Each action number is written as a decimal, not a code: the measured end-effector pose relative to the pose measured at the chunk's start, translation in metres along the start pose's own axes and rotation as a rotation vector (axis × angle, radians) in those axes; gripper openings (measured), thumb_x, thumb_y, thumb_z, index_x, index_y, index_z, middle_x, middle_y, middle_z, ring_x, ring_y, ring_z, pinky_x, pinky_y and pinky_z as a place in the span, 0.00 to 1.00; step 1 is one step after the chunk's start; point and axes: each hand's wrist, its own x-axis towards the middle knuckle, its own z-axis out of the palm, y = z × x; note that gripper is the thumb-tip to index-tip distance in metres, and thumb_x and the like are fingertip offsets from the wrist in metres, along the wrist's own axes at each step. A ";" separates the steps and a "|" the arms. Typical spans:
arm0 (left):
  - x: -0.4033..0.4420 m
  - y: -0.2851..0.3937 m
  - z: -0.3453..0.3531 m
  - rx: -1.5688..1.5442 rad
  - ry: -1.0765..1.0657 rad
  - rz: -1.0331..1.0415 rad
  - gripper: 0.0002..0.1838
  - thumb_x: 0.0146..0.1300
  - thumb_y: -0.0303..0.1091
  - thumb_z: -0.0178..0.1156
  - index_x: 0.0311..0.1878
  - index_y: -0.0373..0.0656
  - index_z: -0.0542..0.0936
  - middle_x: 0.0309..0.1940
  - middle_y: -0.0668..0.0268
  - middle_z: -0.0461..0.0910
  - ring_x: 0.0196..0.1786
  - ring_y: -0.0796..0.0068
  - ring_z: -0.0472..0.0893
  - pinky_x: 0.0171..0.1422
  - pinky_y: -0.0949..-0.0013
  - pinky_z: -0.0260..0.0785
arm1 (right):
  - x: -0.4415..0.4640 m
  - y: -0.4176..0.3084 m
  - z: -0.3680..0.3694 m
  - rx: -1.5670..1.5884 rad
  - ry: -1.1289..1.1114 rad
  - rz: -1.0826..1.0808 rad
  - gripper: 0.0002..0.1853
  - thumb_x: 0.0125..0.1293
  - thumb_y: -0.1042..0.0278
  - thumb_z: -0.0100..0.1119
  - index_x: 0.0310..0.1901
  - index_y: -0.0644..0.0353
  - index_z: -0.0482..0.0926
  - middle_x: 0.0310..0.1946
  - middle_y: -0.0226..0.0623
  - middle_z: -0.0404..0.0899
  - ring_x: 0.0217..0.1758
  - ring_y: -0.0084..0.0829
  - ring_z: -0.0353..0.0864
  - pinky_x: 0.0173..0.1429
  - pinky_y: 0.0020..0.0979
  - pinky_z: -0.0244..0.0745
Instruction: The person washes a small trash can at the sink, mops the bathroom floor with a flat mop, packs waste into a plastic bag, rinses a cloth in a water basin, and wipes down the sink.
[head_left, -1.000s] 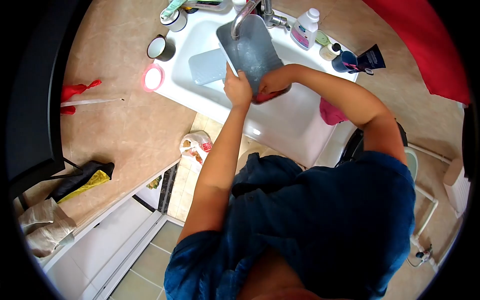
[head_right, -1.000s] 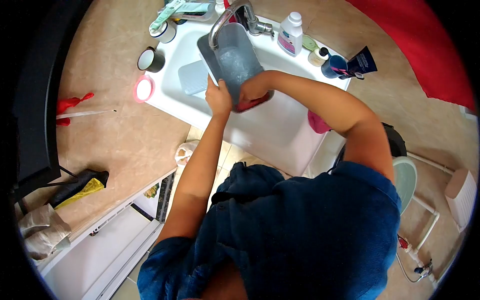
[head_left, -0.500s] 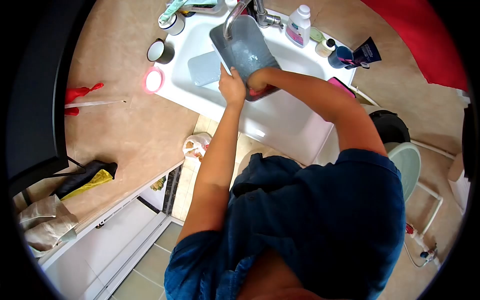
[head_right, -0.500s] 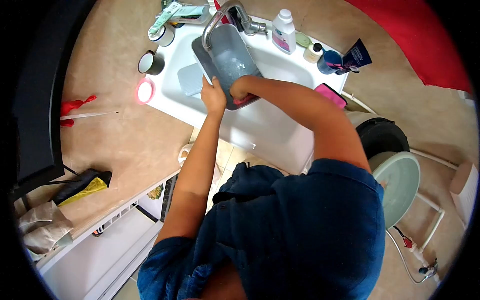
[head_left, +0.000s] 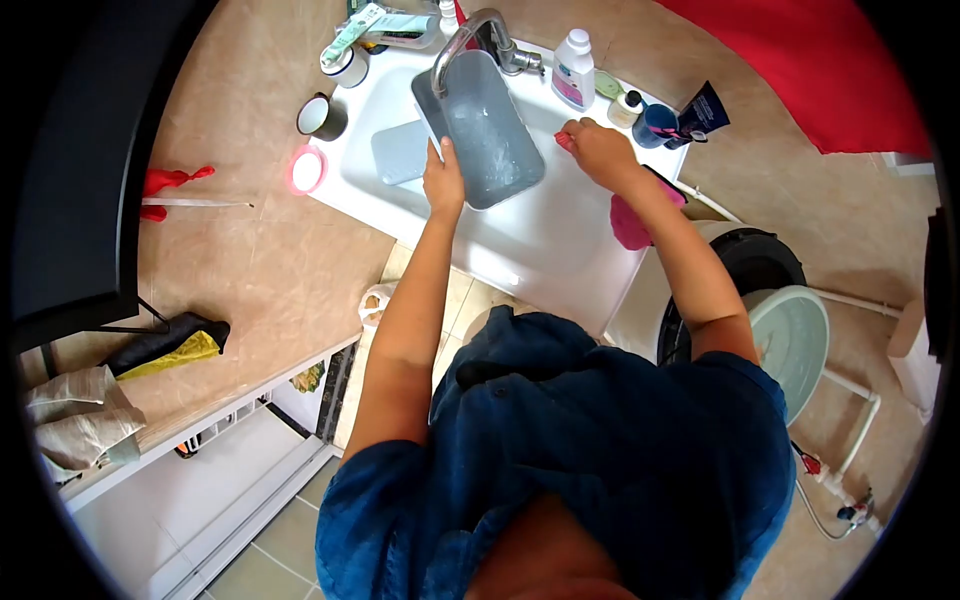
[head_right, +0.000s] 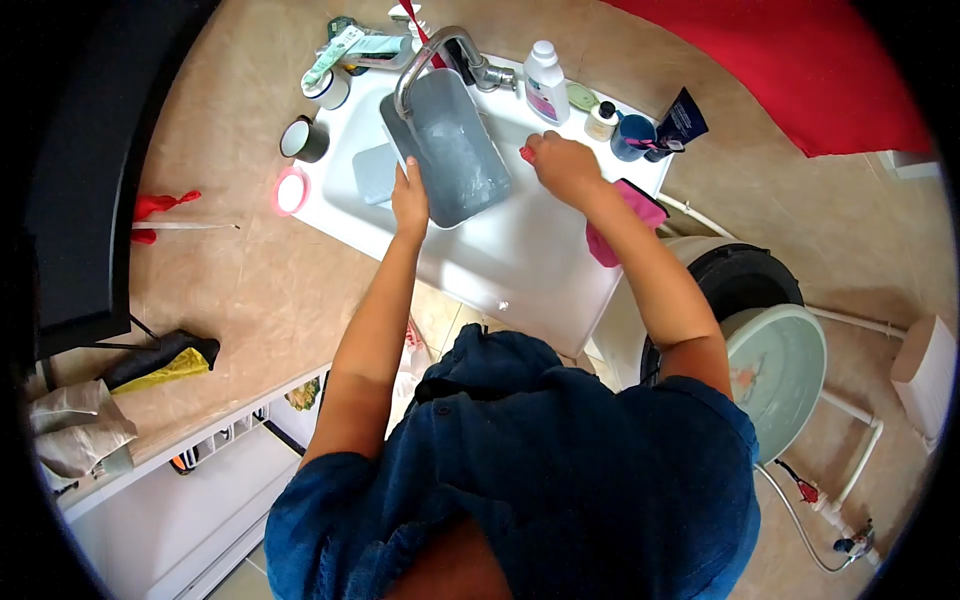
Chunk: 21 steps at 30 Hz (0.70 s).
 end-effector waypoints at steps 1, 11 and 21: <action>-0.003 -0.005 -0.001 -0.130 -0.028 0.023 0.32 0.70 0.52 0.50 0.69 0.39 0.67 0.54 0.45 0.78 0.55 0.51 0.79 0.61 0.57 0.67 | -0.002 -0.002 0.011 0.031 0.021 0.029 0.13 0.66 0.63 0.54 0.48 0.60 0.78 0.48 0.50 0.78 0.51 0.49 0.79 0.54 0.45 0.74; -0.014 -0.048 -0.011 0.049 0.033 0.012 0.25 0.51 0.35 0.64 0.54 0.33 0.79 0.26 0.59 0.80 0.29 0.64 0.80 0.39 0.62 0.73 | -0.024 -0.063 0.115 -0.091 0.160 -0.591 0.15 0.57 0.56 0.63 0.44 0.51 0.81 0.31 0.35 0.83 0.45 0.36 0.83 0.74 0.57 0.50; 0.034 0.027 -0.040 0.177 -0.146 0.026 0.22 0.51 0.42 0.63 0.47 0.38 0.85 0.29 0.55 0.84 0.35 0.62 0.84 0.42 0.63 0.74 | 0.008 -0.096 0.073 0.115 0.298 -0.510 0.09 0.64 0.61 0.57 0.33 0.57 0.81 0.24 0.43 0.82 0.33 0.46 0.84 0.49 0.46 0.74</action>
